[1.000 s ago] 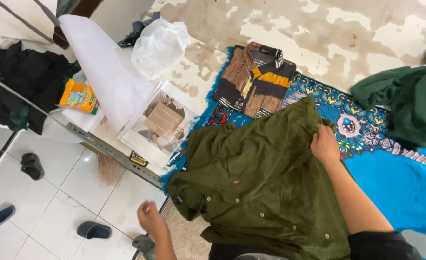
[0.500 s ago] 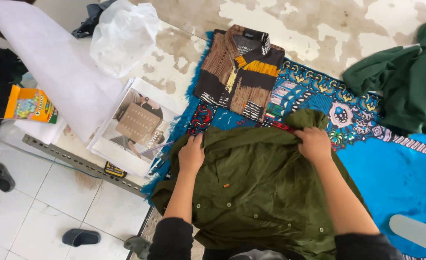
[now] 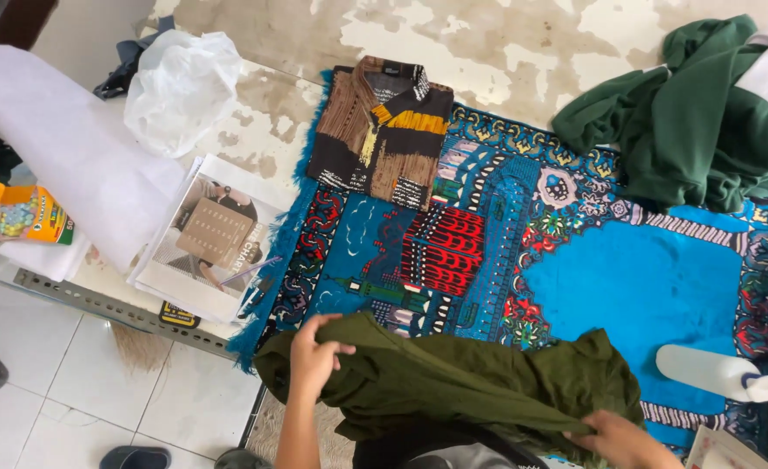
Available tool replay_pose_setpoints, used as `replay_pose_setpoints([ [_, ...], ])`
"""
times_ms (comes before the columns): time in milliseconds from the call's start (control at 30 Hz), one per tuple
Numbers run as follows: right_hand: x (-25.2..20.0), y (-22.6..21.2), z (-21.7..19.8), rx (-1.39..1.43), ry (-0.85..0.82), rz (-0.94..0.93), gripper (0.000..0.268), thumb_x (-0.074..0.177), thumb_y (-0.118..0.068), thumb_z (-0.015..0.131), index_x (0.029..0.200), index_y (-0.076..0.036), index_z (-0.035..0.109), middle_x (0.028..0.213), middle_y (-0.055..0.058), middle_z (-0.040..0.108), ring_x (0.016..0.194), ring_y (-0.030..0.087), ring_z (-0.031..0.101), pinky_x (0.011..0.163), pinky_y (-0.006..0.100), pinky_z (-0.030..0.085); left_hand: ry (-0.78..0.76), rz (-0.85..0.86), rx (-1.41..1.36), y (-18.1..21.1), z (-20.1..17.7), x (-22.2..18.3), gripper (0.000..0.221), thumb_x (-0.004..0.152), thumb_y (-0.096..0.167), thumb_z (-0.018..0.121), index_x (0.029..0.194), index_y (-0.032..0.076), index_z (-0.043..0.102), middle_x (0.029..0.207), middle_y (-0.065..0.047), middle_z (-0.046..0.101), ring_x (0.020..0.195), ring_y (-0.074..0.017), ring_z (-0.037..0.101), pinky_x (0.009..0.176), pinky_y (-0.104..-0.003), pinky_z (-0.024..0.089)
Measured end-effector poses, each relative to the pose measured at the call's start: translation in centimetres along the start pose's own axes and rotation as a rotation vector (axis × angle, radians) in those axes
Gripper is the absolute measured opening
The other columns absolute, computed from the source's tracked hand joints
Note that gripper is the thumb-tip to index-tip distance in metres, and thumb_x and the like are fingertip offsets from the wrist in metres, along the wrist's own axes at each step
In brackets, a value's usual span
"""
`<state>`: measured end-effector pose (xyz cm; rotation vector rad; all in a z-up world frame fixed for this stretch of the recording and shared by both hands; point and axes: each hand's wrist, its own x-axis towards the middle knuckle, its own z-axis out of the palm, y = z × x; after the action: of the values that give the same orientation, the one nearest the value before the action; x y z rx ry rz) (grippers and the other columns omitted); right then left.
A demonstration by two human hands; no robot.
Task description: A person irons a green long-sleeved shirt on a table and then folds it.
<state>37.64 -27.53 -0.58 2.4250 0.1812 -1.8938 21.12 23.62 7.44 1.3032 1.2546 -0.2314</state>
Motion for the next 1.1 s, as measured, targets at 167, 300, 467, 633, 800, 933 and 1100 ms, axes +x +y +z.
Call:
replay_pose_setpoints([
  [167,3.5,-0.9,-15.7,-0.397,0.654,0.107,0.062,0.088,-0.026,0.053,0.148,-0.042,0.052,0.132,0.013,0.073,0.115,0.036,0.073,0.090,0.048,0.063,0.312,0.746,0.458,10.2,2.2,14.8,0.024,0.076,0.006,0.078,0.097,0.009,0.069,0.095,-0.009,0.073,0.087,-0.0309,0.069,0.069,-0.047,0.052],
  [300,0.3,-8.9,-24.6,-0.191,1.395,-0.048,0.032,0.081,-0.007,0.059,0.110,-0.015,0.069,0.105,0.016,0.069,0.105,0.045,0.063,0.068,0.056,0.056,0.474,1.332,0.413,24.2,7.3,17.5,0.033,0.069,-0.019,0.054,0.082,0.009,0.063,0.086,-0.006,0.067,0.075,-0.0270,0.065,0.056,-0.037,0.048],
  [467,0.9,-12.3,-21.5,0.122,1.649,-0.502,0.083,0.089,-0.004,0.074,0.164,-0.011,0.039,0.156,0.039,0.019,0.145,0.062,0.027,0.113,0.065,0.037,0.344,1.192,0.696,24.4,11.4,14.7,0.115,0.098,0.021,0.087,0.167,0.042,-0.003,0.166,-0.007,-0.035,0.156,-0.0622,0.010,0.115,-0.080,0.023],
  [633,2.7,-5.5,-3.3,0.172,1.568,-0.410,0.057,0.097,-0.024,0.068,0.149,-0.003,0.057,0.152,0.038,0.042,0.142,0.052,0.040,0.110,0.061,0.040,0.564,1.307,0.550,5.7,8.3,7.5,0.049,0.106,0.034,0.056,0.150,0.014,0.048,0.163,-0.018,0.030,0.147,-0.0381,0.040,0.114,-0.057,0.038],
  [800,4.7,2.6,13.4,0.232,1.550,0.108,0.071,0.094,-0.034,0.065,0.152,0.007,0.058,0.139,0.039,0.058,0.136,0.047,0.047,0.108,0.057,0.040,0.784,0.697,0.627,-15.3,5.4,6.8,0.067,0.094,0.046,0.061,0.142,0.002,0.049,0.153,-0.027,0.040,0.123,-0.0494,0.051,0.100,-0.061,0.041],
  [933,7.8,6.5,16.9,0.202,1.321,0.416,0.093,0.090,-0.061,0.058,0.152,0.008,0.049,0.149,0.032,0.048,0.127,0.052,0.047,0.102,0.057,0.041,0.697,0.332,0.579,-21.8,5.7,7.5,0.060,0.095,0.056,0.055,0.130,0.009,0.046,0.163,-0.024,0.019,0.145,-0.0523,0.023,0.108,-0.070,0.029],
  [1100,7.8,7.7,15.5,0.468,1.166,0.274,0.049,0.095,-0.036,0.061,0.127,0.000,0.072,0.153,0.021,0.055,0.144,0.037,0.044,0.116,0.053,0.033,0.918,0.405,0.395,-22.1,4.0,9.4,0.030,0.099,0.037,0.062,0.103,0.009,0.072,0.142,-0.018,0.049,0.121,-0.0454,0.042,0.099,-0.060,0.037],
])
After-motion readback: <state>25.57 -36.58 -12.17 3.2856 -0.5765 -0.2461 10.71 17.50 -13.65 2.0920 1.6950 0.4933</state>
